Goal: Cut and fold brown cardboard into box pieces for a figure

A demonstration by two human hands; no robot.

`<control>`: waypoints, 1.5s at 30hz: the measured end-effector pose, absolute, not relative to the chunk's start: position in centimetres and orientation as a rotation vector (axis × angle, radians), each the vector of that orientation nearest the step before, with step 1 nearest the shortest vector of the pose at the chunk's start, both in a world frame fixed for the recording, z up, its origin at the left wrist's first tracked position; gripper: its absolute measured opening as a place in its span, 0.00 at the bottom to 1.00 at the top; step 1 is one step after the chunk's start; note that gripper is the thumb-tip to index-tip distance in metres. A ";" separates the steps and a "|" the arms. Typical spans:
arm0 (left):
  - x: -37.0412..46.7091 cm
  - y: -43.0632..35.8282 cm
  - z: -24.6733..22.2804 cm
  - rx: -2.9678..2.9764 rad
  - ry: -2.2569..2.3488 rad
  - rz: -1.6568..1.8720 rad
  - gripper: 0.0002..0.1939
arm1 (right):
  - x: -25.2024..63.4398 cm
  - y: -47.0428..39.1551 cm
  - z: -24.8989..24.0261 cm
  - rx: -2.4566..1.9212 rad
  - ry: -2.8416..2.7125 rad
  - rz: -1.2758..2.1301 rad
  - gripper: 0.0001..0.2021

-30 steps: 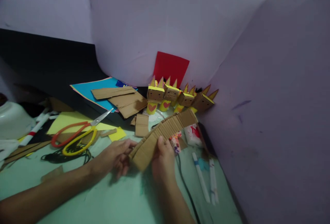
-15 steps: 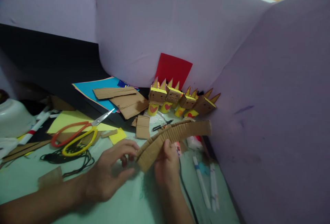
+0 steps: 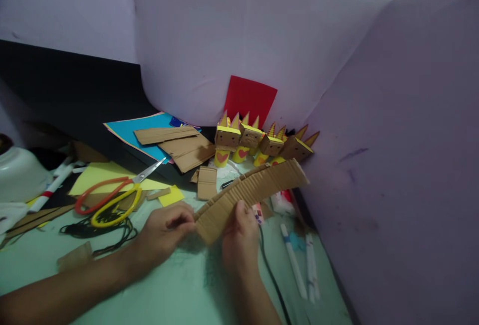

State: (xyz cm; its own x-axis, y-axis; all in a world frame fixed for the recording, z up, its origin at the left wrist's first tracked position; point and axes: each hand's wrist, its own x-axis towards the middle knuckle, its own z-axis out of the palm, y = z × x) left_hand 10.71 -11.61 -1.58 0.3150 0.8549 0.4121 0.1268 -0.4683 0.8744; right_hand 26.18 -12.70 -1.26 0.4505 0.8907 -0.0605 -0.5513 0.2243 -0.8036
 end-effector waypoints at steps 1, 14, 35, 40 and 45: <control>10.7 -11.6 -1.6 1.816 0.879 1.183 0.09 | 26.2 -12.7 -1.3 -0.881 -0.482 1.039 0.07; 11.5 -12.1 -2.0 1.319 0.851 0.758 0.15 | 26.1 -12.5 -1.8 -0.978 -0.669 0.971 0.14; 12.1 -11.9 -2.4 1.341 0.928 0.485 0.11 | 25.6 -12.8 -1.4 -0.908 -0.594 1.248 0.12; 12.1 -11.9 -2.1 1.347 0.915 0.488 0.14 | 25.8 -12.8 -1.4 -0.993 -0.638 1.227 0.15; 12.1 -11.9 -2.1 1.344 0.812 0.489 0.18 | 25.8 -12.8 -1.5 -1.020 -0.628 1.220 0.16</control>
